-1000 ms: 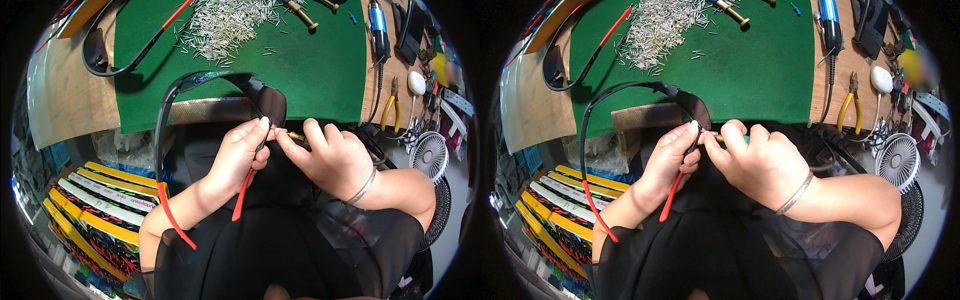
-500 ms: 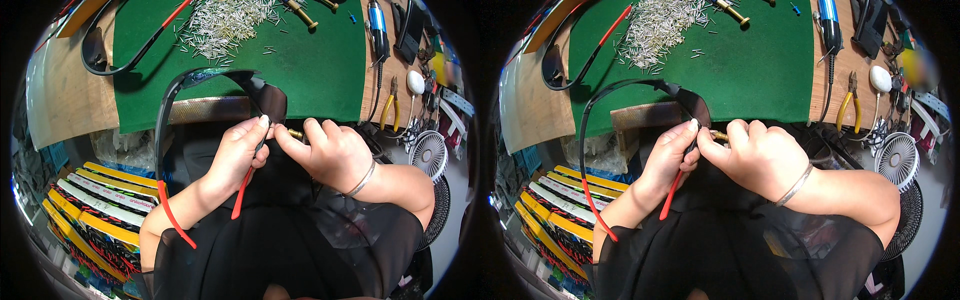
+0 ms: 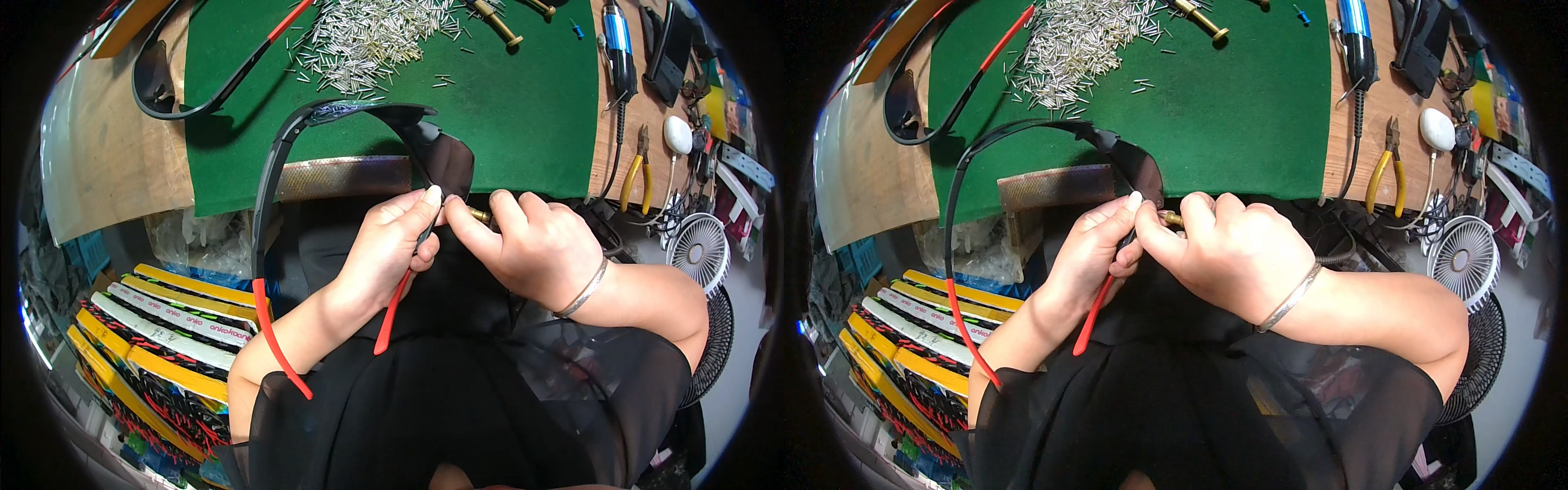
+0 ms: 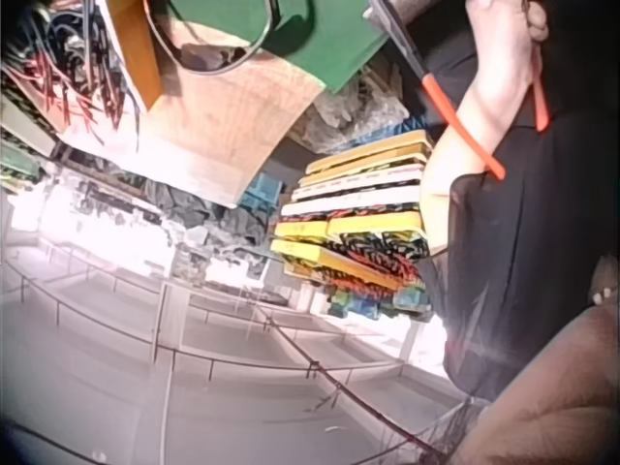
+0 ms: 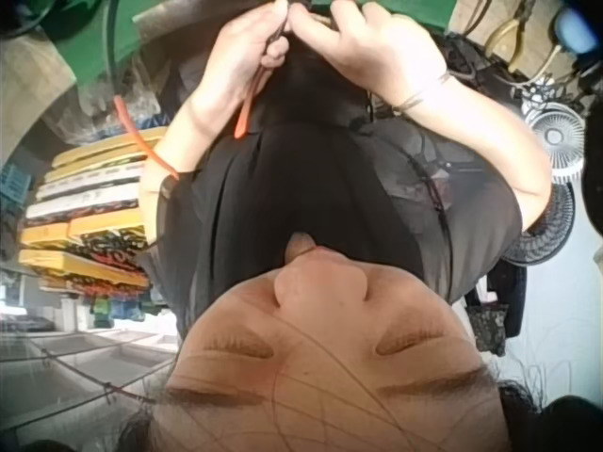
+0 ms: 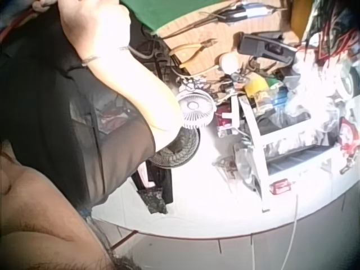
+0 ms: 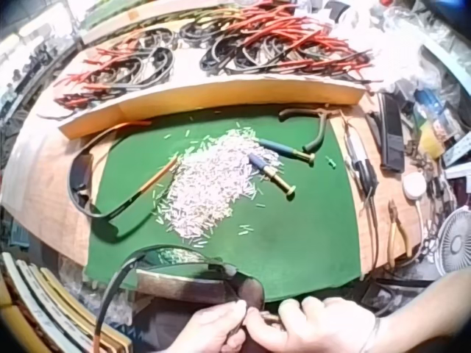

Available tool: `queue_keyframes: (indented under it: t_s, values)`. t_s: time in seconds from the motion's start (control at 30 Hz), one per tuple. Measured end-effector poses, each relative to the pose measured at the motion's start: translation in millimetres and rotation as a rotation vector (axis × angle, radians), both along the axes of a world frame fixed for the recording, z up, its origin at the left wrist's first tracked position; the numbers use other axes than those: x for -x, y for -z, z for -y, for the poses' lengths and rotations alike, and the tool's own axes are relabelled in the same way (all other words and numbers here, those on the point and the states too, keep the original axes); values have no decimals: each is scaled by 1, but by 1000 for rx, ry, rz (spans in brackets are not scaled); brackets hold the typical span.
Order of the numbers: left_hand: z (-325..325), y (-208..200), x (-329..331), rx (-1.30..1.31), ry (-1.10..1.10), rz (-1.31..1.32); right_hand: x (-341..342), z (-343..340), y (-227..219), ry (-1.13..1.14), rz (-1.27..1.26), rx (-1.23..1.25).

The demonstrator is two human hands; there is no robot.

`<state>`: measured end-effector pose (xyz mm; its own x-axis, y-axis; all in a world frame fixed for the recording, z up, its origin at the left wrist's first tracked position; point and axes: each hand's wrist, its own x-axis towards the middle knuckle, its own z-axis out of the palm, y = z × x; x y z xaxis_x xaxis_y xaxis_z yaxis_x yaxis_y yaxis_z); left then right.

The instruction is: The person assembles sunglasses by inserting small metal pins into the frame arms using a blue-handled tool. They repeatedly pick up sunglasses from a tray, insert pins into both arms, and place the finished units back into the tray.

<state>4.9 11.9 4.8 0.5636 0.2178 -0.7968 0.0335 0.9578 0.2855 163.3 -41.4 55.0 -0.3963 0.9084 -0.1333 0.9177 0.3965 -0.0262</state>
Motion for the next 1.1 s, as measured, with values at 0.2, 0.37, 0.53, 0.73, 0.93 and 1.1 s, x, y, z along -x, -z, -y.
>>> queue_keyframes:
  t_s: [0.2,0.37,0.53,0.73,0.93,1.1]
  values:
    - [-2,-1,0,-12,13,17,3,-2,1,13,3,10]
    - [-2,-1,2,-34,21,20,6,-2,3,31,12,29]
    - [-2,5,4,-77,47,47,12,1,5,60,47,27]
    - [-1,3,3,-88,27,54,9,2,4,58,14,-11]
    - [-2,-7,9,-71,-13,11,-25,4,-10,72,-181,175]
    - [1,-19,7,-174,-108,125,-68,-24,18,356,-119,-226]
